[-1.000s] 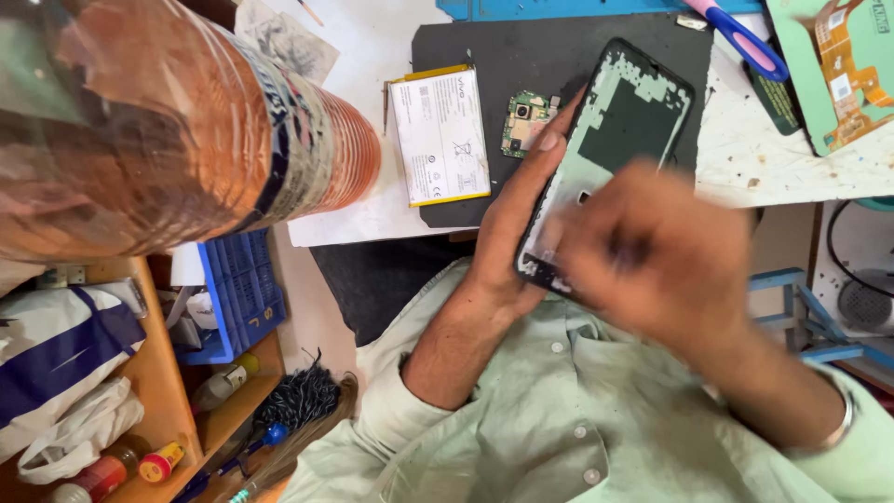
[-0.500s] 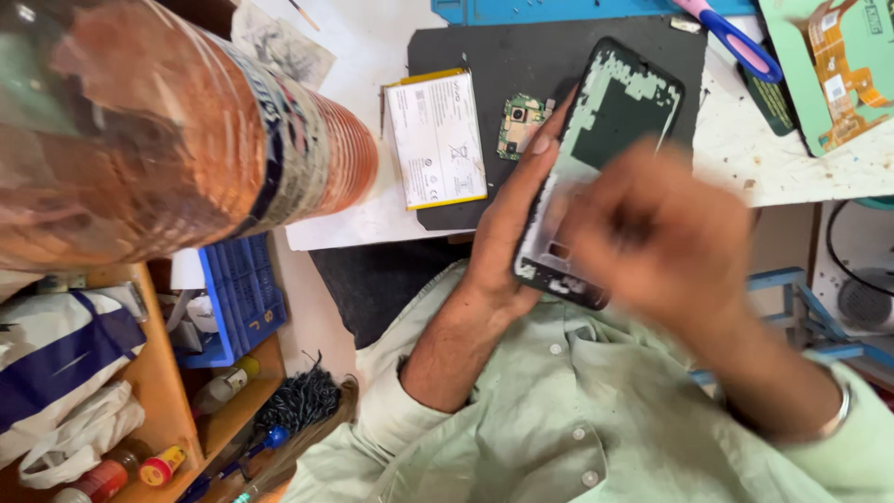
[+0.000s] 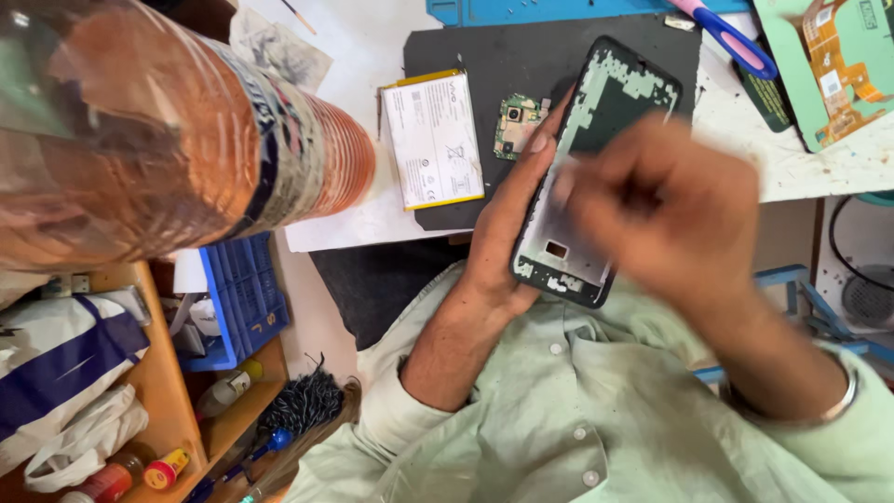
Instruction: The person cleans the interior of a disassembled smartphone chassis using a toothbrush and their fingers. They scrub the edges and corners, then wipe the surface with their hand, repeating the process on different sections of the frame.
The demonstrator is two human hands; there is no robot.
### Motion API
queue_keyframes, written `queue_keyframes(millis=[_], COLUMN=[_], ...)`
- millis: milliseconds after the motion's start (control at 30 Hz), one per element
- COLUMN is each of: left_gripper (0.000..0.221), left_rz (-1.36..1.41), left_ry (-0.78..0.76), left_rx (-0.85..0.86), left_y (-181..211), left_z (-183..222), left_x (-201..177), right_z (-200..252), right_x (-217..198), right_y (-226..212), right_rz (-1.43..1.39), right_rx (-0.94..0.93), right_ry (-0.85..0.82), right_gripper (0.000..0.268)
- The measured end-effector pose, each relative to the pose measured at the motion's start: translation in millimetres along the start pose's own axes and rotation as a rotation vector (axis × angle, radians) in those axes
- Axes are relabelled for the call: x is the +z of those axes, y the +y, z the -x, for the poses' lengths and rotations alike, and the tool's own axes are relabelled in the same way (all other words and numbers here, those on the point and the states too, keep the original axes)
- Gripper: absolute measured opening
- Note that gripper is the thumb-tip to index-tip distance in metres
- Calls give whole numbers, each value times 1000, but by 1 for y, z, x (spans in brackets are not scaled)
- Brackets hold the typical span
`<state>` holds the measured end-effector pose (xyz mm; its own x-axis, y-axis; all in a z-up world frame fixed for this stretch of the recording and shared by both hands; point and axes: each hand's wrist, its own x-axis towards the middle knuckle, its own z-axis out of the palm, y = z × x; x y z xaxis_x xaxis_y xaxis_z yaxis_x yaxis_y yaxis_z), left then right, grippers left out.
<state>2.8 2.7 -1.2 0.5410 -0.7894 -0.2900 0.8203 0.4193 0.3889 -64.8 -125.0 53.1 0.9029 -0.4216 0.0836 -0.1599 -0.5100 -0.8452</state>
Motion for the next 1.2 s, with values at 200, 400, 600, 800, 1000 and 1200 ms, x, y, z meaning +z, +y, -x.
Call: queue_keyframes(millis=[200, 400, 600, 800, 1000, 1200], left_gripper=[59, 62, 66, 66, 71, 77], left_rz=[36, -19, 86, 42, 28, -58], left_ry=[-42, -1, -142, -92, -123, -137], left_rx=[12, 0, -152, -122, -151, -59], left_y=[-2, 0, 0, 2, 5, 3], left_z=[-1, -2, -2, 2, -2, 0], left_x=[-6, -2, -4, 4, 5, 14], right_z=[0, 10, -40, -39, -38, -59], right_x=[-2, -6, -14, -8, -17, -9], right_y=[-2, -18, 19, 18, 26, 39], right_rz=[-110, -79, -146, -44, -10, -211], right_rx=[-112, -259, 173, 237, -46, 20], right_ry=[-72, -149, 66, 116, 84, 206], right_gripper=[7, 10, 11, 18, 11, 9])
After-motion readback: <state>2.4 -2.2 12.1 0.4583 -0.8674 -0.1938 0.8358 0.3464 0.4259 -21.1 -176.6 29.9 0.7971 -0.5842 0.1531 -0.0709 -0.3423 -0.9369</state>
